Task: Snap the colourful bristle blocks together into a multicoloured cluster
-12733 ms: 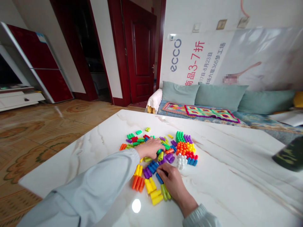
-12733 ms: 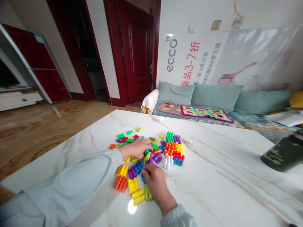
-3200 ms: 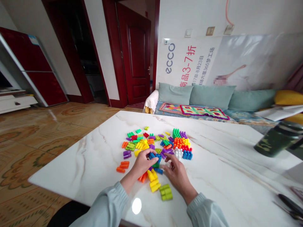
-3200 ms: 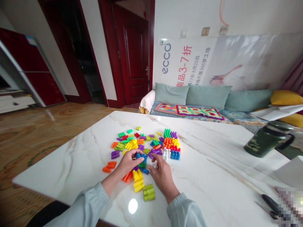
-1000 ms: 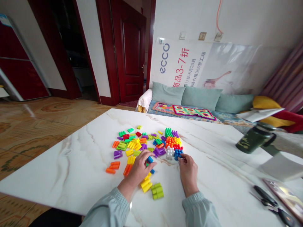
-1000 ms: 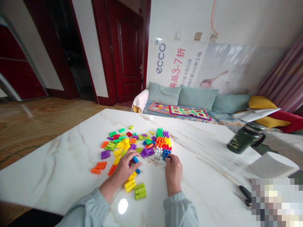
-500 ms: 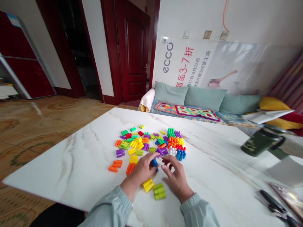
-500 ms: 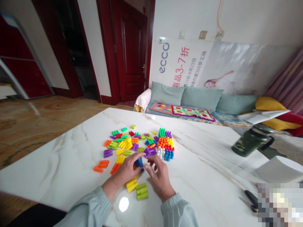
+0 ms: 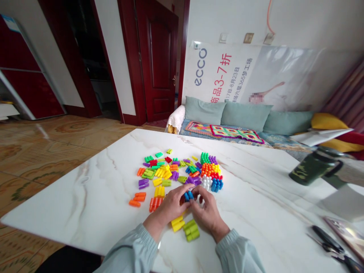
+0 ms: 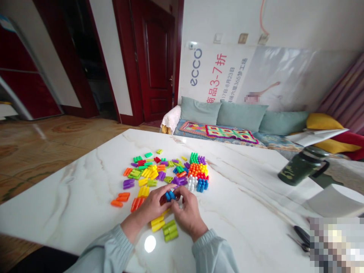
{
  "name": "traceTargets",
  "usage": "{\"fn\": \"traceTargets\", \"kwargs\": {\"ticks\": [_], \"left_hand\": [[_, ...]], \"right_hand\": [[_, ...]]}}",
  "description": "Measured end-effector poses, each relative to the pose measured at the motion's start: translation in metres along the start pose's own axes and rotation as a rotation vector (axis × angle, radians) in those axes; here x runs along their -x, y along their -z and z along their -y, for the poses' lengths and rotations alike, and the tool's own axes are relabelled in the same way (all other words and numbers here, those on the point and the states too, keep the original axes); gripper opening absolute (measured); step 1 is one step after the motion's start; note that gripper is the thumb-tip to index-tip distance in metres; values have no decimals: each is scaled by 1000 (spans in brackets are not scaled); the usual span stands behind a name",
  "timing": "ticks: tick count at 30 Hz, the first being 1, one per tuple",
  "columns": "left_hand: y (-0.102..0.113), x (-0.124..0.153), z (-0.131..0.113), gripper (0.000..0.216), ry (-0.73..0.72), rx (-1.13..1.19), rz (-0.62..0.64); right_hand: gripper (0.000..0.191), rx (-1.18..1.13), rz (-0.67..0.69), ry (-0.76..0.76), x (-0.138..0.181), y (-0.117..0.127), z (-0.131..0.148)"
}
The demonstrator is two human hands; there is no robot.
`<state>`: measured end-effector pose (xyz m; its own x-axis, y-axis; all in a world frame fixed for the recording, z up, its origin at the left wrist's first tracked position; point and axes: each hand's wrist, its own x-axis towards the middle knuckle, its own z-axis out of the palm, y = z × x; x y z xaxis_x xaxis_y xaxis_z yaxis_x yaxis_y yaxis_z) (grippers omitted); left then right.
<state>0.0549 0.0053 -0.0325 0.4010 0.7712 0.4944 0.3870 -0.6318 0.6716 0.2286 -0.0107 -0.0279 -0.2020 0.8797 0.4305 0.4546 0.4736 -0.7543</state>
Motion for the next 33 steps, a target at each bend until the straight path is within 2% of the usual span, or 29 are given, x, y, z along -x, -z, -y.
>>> {"fn": "traceTargets", "kwargs": {"ticks": [4, 7, 10, 15, 17, 18, 21, 23, 25, 29, 33], "left_hand": [[1, 1, 0, 43, 65, 39, -43], [2, 2, 3, 35, 99, 0, -40], [2, 3, 5, 33, 105, -47, -16], [2, 1, 3, 35, 63, -49, -8], [2, 1, 3, 39, 48, -32, -12], [3, 1, 3, 40, 46, -29, -14], [3, 1, 4, 41, 50, -40, -32], [2, 1, 5, 40, 51, -41, -43], [2, 1, 6, 40, 54, -36, -48], [3, 1, 5, 37, 60, -39, -54], [5, 0, 1, 34, 58, -49, -57]], "right_hand": [[14, -10, -53, -9, 1, 3, -3], [20, -18, -60, 42, 1, 4, -4], [26, -9, -55, 89, 3, 5, -2], [21, -3, -67, 129, 4, 6, 2], [18, 16, -174, 140, 3, 11, 1], [17, 41, -274, 129, 3, 15, -1], [19, 177, -640, -19, 2, 33, -13], [21, 270, -769, -168, 3, 45, -25], [23, 348, -781, -277, 4, 53, -38], [29, 459, -684, -433, 6, 58, -53], [33, 524, -610, -513, 6, 55, -57]]}}
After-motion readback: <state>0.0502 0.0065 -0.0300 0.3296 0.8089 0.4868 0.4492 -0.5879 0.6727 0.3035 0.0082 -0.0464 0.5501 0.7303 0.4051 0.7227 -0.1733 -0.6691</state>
